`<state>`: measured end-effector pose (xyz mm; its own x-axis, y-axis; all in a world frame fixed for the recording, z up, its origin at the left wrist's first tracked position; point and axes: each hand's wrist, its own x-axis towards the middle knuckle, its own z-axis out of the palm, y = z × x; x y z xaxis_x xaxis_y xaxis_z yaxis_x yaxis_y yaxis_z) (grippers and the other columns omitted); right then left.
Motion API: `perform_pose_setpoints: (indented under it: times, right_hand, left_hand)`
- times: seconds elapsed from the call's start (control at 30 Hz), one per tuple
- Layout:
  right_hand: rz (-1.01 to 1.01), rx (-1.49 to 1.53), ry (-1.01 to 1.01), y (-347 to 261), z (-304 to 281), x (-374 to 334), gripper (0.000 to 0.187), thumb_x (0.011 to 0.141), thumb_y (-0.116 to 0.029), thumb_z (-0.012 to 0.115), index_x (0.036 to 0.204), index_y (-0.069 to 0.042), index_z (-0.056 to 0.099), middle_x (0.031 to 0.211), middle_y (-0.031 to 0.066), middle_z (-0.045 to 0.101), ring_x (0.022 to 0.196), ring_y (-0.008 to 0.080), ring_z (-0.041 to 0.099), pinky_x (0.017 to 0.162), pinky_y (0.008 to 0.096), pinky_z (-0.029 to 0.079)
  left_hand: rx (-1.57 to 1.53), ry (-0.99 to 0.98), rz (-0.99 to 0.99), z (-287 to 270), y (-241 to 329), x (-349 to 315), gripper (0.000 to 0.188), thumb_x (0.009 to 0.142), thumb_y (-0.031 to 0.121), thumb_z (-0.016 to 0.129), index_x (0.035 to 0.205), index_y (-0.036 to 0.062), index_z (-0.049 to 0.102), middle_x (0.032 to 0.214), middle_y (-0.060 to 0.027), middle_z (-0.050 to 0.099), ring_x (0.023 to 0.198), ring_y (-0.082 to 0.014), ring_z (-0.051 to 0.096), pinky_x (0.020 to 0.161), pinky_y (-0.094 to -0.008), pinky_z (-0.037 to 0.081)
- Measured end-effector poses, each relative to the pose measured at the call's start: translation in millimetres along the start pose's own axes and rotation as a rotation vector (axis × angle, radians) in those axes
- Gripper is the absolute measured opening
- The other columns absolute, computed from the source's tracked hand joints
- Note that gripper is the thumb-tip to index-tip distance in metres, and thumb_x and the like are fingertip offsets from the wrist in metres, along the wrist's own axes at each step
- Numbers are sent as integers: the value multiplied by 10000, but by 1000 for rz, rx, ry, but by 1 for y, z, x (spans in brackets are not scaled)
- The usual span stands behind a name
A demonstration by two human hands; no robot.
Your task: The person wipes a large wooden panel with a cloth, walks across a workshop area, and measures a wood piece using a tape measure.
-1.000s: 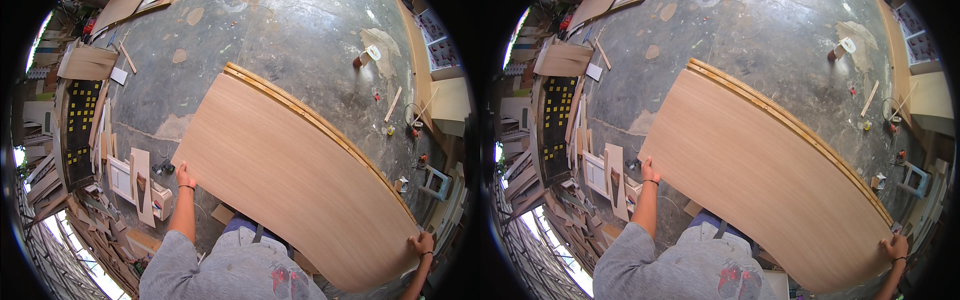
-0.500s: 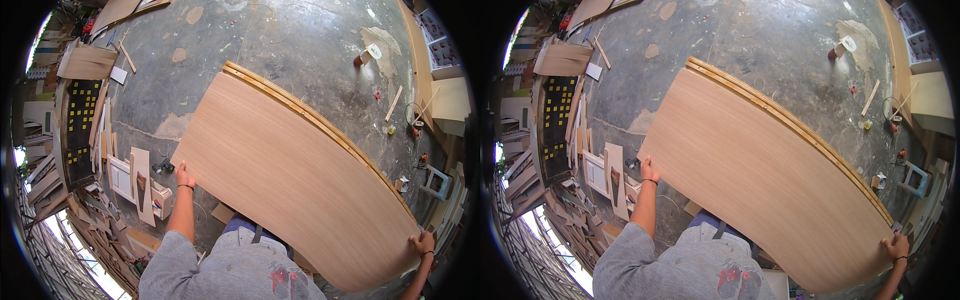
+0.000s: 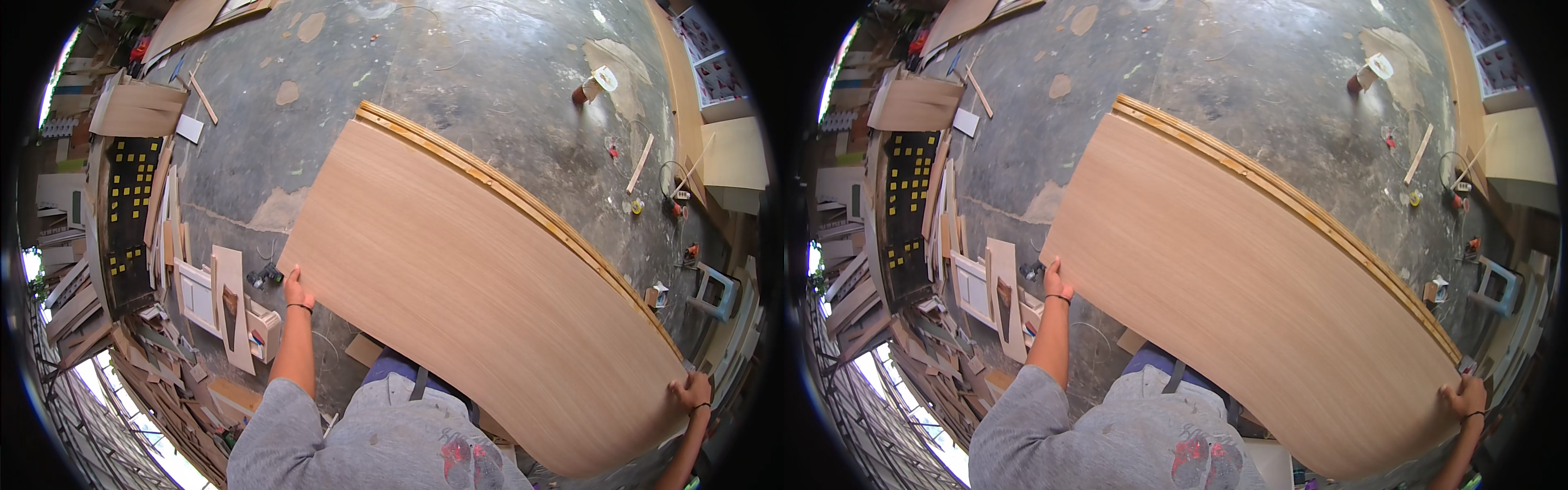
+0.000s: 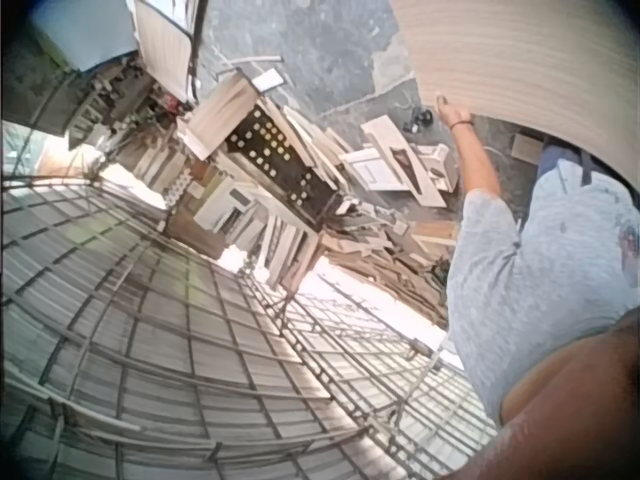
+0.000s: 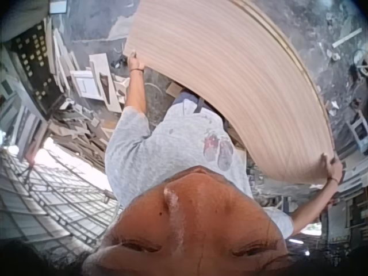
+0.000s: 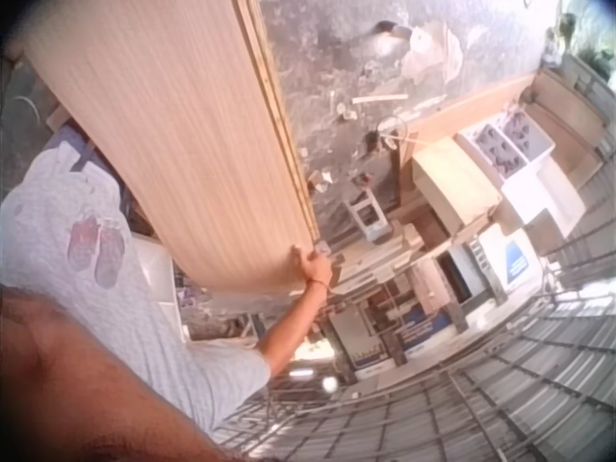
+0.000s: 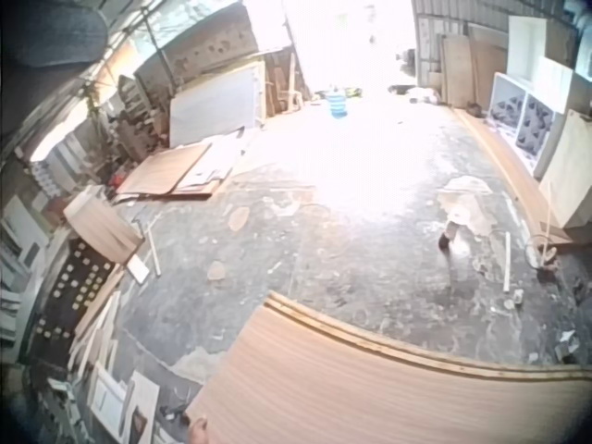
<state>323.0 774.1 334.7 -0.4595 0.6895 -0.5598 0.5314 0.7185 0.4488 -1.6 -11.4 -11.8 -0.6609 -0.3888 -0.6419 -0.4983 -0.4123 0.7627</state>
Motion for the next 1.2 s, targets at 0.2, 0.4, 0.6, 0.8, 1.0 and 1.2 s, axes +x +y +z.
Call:
perform_pose_setpoints:
  times: [0.2,0.4,0.6,0.8,1.0,1.2]
  right_hand:
    - [-1,28,-37,-2,1,4,473,574,-432,672,639,14,531,643,204,520,656,373,522,607,442,415]
    - [-44,-3,-48,-7,5,15,484,580,-457,668,662,12,582,646,204,561,667,372,562,620,433,443]
    - [-51,-7,-127,-16,14,32,496,571,-466,670,646,19,600,622,211,564,648,374,573,612,429,454]
    - [-41,59,-140,-20,21,43,493,561,-454,683,626,26,587,644,219,565,661,368,573,621,427,452]
    - [-42,51,-152,-23,20,57,496,559,-450,680,608,33,580,621,216,559,637,361,570,611,420,449]
    - [-47,69,-165,-22,29,69,513,549,-462,675,633,38,599,605,213,554,622,363,569,594,418,447]
  left_hand:
    - [-15,-40,-52,-16,-5,18,339,835,141,533,1134,-10,485,1086,-138,565,981,-288,560,852,-430,456]
    - [22,-3,-76,-12,0,16,314,837,156,536,1108,-2,514,1066,-129,577,973,-283,564,843,-422,461]
    - [74,-54,-104,-16,9,13,379,877,230,494,1192,21,479,1176,-118,540,1097,-301,494,960,-446,377]
    - [125,17,-69,-11,13,13,368,881,225,492,1174,3,485,1157,-117,548,1076,-287,506,940,-432,395]
    - [137,3,-97,-9,19,7,374,884,233,497,1178,2,484,1162,-119,547,1083,-290,500,951,-432,386]
    - [167,20,-57,-6,17,4,387,889,239,486,1194,3,471,1183,-125,537,1093,-296,495,958,-440,378]
